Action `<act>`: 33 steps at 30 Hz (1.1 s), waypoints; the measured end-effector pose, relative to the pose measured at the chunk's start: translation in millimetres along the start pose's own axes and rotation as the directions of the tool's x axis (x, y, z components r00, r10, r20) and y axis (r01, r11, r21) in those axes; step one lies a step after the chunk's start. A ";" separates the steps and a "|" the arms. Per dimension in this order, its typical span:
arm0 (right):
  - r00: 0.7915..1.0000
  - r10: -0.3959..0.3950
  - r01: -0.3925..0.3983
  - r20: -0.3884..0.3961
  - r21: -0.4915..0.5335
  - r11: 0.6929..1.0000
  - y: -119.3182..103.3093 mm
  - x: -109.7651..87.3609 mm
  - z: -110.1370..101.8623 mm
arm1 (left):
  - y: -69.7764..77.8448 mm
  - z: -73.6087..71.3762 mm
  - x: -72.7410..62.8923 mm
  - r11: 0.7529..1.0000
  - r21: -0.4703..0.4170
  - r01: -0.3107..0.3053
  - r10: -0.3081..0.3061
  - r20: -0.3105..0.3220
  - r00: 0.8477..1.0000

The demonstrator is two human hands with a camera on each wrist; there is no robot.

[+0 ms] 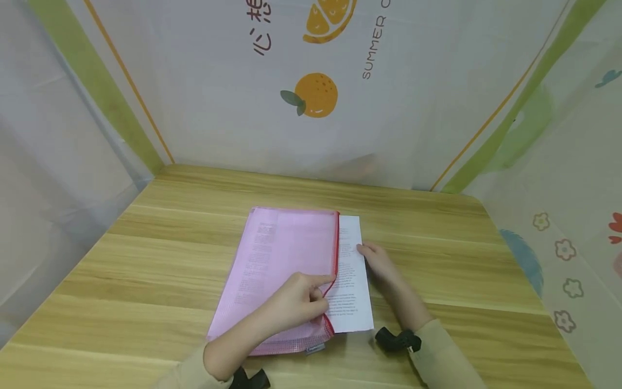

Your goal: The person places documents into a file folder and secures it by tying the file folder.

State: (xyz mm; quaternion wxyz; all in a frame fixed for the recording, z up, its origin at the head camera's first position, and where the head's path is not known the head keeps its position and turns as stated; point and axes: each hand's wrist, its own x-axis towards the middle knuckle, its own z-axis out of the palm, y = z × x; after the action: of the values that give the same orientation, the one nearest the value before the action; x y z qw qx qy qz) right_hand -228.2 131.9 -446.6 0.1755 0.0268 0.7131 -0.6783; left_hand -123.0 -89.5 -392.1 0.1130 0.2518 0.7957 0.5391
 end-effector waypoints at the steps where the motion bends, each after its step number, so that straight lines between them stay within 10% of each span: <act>1: 0.999 0.016 -0.015 0.034 -0.028 1.000 -1.6 -0.6 -3.5 | 1.8 0.8 -1.0 1.000 0.000 0.006 -0.006 -0.014 1.000; 8: 0.973 0.067 -0.006 0.222 -0.266 0.964 -12.5 -5.1 -28.0 | 11.2 1.4 -4.7 0.997 0.022 0.078 -0.076 -0.083 0.994; 13: 0.957 0.066 -0.006 0.282 -0.211 0.977 -13.8 -5.3 -31.2 | 11.6 0.4 -3.7 0.995 0.013 0.098 -0.097 -0.075 0.992; 33: 0.990 -0.054 0.061 0.129 -0.058 0.996 3.3 -1.7 7.5 | 4.2 -1.6 -3.0 0.999 -0.001 0.044 -0.044 0.000 0.999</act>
State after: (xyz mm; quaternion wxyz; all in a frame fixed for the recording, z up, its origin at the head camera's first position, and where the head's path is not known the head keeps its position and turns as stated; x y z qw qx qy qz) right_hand -224.0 125.2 -449.4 0.2019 -0.0426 0.7214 -0.6610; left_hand -120.0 -91.1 -387.9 0.1250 0.2341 0.8008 0.5369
